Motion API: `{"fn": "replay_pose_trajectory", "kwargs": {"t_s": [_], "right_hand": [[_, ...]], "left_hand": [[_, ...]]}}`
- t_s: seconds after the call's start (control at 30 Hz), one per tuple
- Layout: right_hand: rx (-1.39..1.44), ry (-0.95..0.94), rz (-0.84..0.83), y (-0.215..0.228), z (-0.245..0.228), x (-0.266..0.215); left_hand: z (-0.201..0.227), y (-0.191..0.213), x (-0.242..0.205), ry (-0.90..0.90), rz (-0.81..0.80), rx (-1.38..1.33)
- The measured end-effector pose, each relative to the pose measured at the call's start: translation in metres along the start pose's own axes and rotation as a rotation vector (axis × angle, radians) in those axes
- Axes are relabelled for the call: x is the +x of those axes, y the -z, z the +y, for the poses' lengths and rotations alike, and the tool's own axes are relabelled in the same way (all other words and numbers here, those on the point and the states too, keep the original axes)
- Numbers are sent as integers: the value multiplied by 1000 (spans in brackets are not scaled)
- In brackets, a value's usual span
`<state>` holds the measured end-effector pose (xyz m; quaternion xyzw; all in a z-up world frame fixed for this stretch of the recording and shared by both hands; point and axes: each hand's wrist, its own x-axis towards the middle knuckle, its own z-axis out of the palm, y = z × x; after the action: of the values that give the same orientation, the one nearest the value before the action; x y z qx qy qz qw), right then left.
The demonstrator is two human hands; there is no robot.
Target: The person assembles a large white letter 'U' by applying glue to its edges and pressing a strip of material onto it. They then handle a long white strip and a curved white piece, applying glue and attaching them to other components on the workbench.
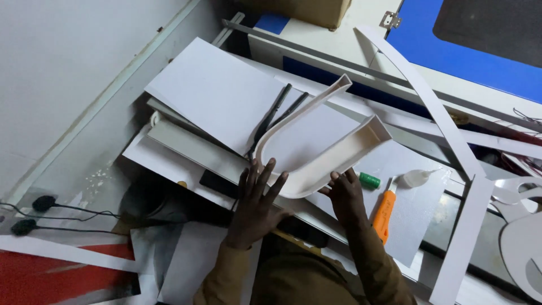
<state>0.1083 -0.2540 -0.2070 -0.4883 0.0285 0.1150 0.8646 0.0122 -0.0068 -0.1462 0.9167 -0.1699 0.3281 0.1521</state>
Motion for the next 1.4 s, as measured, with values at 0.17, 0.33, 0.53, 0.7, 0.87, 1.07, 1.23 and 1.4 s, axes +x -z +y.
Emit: {"fn": "replay_pose_trajectory", "kwargs": {"t_s": [0.17,0.33,0.53,0.7,0.87,1.07,1.23,1.4], "right_hand": [[-118,8,23,-6,-8,-11],[-269,206,6,-55,-52,-49],[-603,213,12,-60,-61,-50],[-348,80,-100,-59,-58,-45],[-278,84,-170,-54,-62,-39],[-101,-6,-33,-13,-1,-14],[-220,-20,144,84,66,22],[69,-268,356,47,59,-12]], "left_hand": [[-25,-39,-17,-5,191,-89],[-11,-74,-6,300,396,-645],[11,-110,5,1057,450,-1342],[50,-82,28,1152,505,-1830],[66,-86,28,1158,463,-1849],[74,-66,20,984,226,-1436],[80,-33,36,674,163,-1309],[62,-24,51,700,168,-1481]]}}
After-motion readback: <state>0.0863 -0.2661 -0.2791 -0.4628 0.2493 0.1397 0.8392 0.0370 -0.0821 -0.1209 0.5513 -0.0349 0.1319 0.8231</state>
